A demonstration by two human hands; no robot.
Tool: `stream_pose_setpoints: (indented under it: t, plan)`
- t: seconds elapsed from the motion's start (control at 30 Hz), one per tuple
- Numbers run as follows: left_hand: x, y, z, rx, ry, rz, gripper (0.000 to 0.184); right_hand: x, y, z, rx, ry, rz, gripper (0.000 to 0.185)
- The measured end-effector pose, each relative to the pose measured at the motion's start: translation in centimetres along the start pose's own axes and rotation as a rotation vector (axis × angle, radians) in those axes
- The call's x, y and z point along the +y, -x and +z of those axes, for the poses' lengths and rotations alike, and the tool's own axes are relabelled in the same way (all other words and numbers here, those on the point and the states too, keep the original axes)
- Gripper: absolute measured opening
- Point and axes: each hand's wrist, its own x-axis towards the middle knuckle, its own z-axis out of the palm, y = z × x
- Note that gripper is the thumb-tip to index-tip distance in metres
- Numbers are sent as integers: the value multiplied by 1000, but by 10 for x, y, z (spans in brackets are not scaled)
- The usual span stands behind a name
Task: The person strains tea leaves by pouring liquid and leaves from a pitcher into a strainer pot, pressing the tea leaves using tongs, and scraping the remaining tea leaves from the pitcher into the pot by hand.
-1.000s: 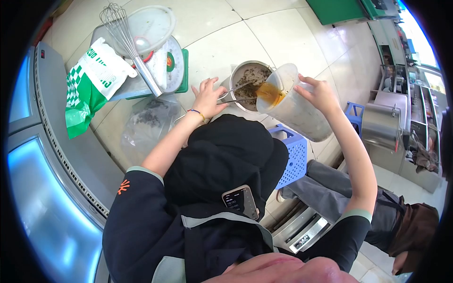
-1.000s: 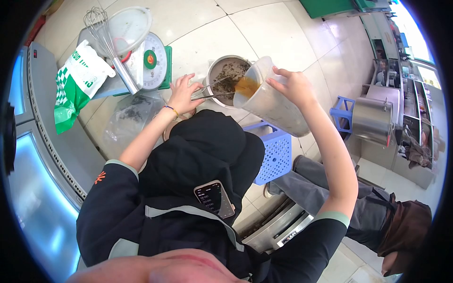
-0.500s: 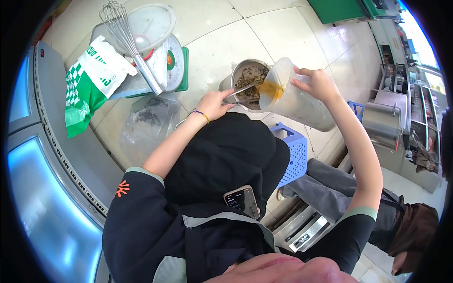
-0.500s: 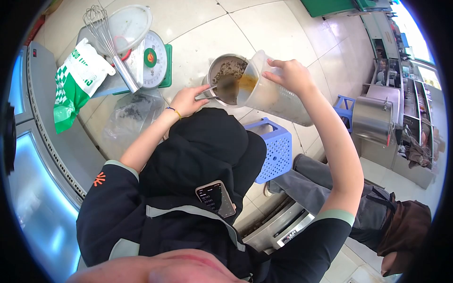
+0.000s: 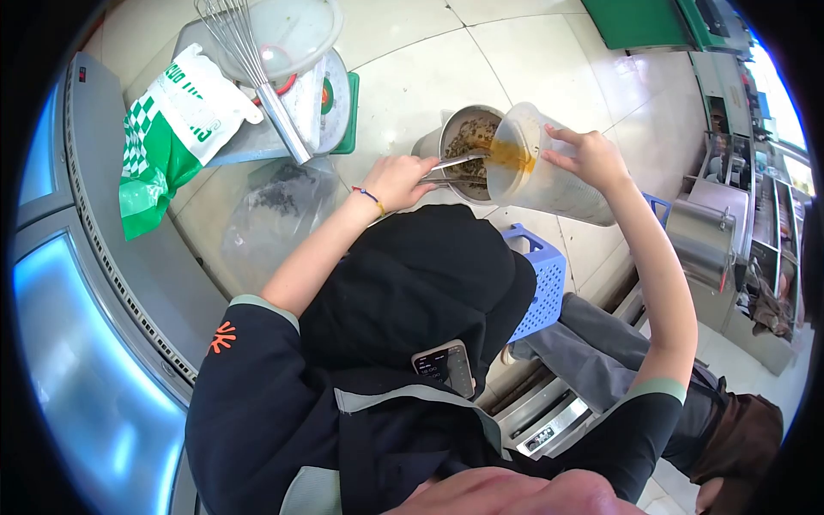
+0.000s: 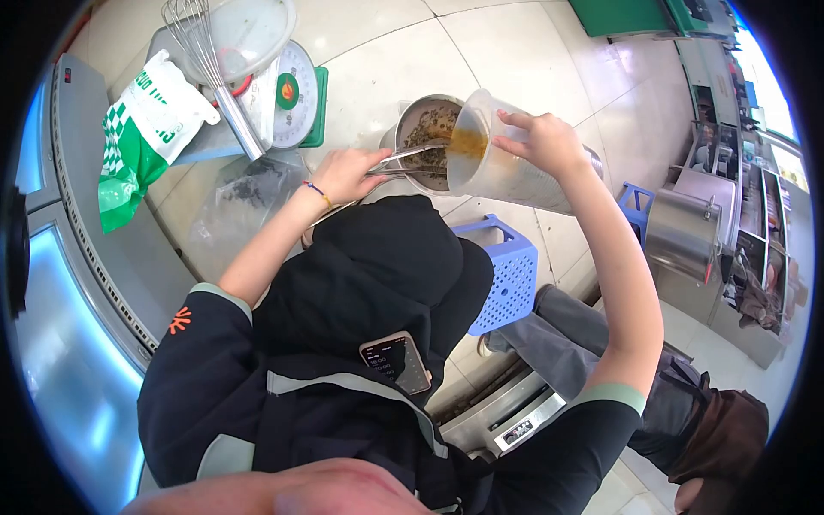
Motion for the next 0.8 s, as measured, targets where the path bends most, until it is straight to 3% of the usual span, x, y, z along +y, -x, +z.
stream_pose_setpoints:
  t: [0.13,0.27,0.53,0.63,0.77,0.8]
  plan:
    - [-2,0,-18,-59,-160,40,33,1,-2,1,9,26,-1,45]
    - [-7,6,-42,32,-149,27,27,1,-4,1,-9,31,-5,44]
    - [35,-89,30,147,535,194,27,-6,-8,5,9,-12,-46,44]
    - [50,-123,52,201,309,306,24,-6,-12,7,4,14,-75,44]
    - [56,-141,56,178,91,302,25,1,-12,12,25,33,-94,44]
    - [60,-141,52,87,82,254,24,-1,-12,12,16,44,-81,44]
